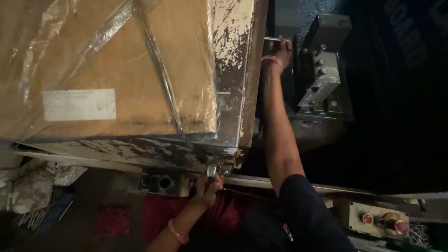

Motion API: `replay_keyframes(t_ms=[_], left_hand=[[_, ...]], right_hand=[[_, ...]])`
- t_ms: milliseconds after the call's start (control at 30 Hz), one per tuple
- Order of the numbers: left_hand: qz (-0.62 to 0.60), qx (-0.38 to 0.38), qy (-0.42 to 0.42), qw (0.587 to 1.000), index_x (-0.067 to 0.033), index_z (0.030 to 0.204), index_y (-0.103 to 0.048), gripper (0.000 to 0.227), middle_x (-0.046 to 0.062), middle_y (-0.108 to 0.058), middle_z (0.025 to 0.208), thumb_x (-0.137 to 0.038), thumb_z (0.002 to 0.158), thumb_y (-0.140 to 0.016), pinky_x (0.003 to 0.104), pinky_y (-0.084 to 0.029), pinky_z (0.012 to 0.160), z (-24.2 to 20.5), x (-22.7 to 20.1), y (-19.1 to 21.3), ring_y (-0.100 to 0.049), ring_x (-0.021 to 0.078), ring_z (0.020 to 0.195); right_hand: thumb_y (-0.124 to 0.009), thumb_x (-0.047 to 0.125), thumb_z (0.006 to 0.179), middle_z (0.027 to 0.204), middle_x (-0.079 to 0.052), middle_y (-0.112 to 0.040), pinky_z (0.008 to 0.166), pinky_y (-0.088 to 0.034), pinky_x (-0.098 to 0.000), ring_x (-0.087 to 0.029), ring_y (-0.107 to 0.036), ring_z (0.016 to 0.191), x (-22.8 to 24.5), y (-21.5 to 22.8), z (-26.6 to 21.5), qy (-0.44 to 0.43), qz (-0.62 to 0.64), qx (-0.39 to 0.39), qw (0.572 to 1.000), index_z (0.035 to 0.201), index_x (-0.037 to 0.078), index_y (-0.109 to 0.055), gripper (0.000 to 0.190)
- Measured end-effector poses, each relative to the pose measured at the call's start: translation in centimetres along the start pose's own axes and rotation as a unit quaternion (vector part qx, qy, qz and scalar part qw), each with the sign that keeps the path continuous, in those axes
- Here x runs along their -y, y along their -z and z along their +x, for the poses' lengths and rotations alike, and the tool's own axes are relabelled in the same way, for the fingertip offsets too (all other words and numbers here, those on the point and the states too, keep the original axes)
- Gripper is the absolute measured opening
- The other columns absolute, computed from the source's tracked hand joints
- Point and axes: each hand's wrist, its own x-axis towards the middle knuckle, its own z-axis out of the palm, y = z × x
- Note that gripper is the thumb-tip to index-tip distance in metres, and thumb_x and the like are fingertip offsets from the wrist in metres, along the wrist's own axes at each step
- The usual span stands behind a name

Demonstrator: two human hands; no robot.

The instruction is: The person repeatedly wraps a cardboard box with clear plastic film using a manual wrapping machine. They pull the film over the box, press it down, and rotate the box to cover multiple sides.

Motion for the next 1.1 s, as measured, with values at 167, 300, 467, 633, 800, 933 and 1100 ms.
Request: replay_keyframes(t_ms=[167,300,467,633,800,933,1100], left_hand=[[0.014,-0.001,-0.021,1.000,-0.0044,0.085,-0.055,0.028,0.003,-0.054,0.073,-0.025,0.101,-0.061,0.031,-0.042,0.062,-0.1,-0.2,-0.1,-0.049,0.0138,0.065],[0.016,-0.014,-0.030,0.999,-0.0046,0.083,-0.055,0.027,0.004,-0.055,0.072,-0.025,0.099,-0.063,0.031,-0.042,0.060,0.0,-0.1,-0.3,-0.051,0.0143,0.064],[-0.022,-0.030,-0.027,0.999,-0.0039,0.087,-0.057,0.025,0.006,-0.057,0.078,-0.024,0.099,-0.063,0.032,-0.046,0.070,-0.1,-0.2,-0.7,-0.053,0.0157,0.069],[0.029,-0.048,-0.025,0.998,-0.0032,0.085,-0.060,0.028,0.006,-0.061,0.079,-0.028,0.098,-0.064,0.031,-0.049,0.069,-0.8,0.1,-0.3,-0.057,0.0160,0.070],[-0.003,-0.029,-0.014,0.999,-0.0030,0.087,-0.062,0.027,0.003,-0.060,0.078,-0.027,0.100,-0.066,0.029,-0.047,0.069,-1.0,0.3,-0.1,-0.055,0.0141,0.070],[0.064,-0.003,0.062,0.996,-0.0019,0.101,-0.064,0.020,0.008,-0.064,0.090,-0.022,0.101,-0.060,0.035,-0.048,0.080,-0.2,-1.7,-0.8,-0.059,0.0217,0.083],[0.398,-0.056,0.015,0.916,-0.0006,0.118,-0.070,0.025,0.015,-0.067,0.101,-0.015,0.102,-0.056,0.046,-0.050,0.089,-2.6,-7.1,1.6,-0.063,0.0359,0.094]], right_hand=[[-0.061,0.024,0.104,0.077,-0.004,-0.057,0.064,-0.052,-0.0378,-0.019,-0.057,0.068,2.0,1.7,-0.5,-0.106,0.109,0.151,0.977,0.111,0.007,-0.066,0.019],[-0.064,0.033,0.099,0.076,0.003,-0.057,0.052,-0.042,-0.0281,-0.011,-0.050,0.059,3.9,3.1,-4.1,-0.120,-0.105,0.135,0.978,0.114,0.011,-0.068,0.028],[-0.067,0.030,0.099,0.078,0.000,-0.063,0.046,-0.036,-0.0271,-0.010,-0.050,0.056,6.1,-0.6,-6.0,-0.069,-0.210,0.210,0.952,0.116,0.007,-0.069,0.029],[-0.069,0.029,0.101,0.085,-0.001,-0.062,0.046,-0.036,-0.0267,-0.010,-0.050,0.057,6.5,-2.5,-6.5,-0.115,-0.260,0.256,0.924,0.123,0.003,-0.070,0.034],[-0.058,0.034,0.094,0.099,0.000,-0.070,0.072,-0.059,-0.0288,-0.011,-0.070,0.085,5.1,1.1,-5.8,-0.070,-0.169,0.157,0.971,0.126,0.010,-0.066,0.040],[-0.067,0.025,0.108,0.102,-0.005,-0.062,0.083,-0.050,-0.0344,-0.019,-0.060,0.093,2.1,4.6,-2.4,0.065,-0.169,0.196,0.964,0.130,0.003,-0.066,0.032],[-0.072,0.022,0.105,0.104,-0.005,-0.062,0.084,-0.051,-0.0339,-0.019,-0.059,0.094,-2.7,10.5,-1.6,0.110,-0.344,0.224,0.905,0.131,0.002,-0.066,0.033]])
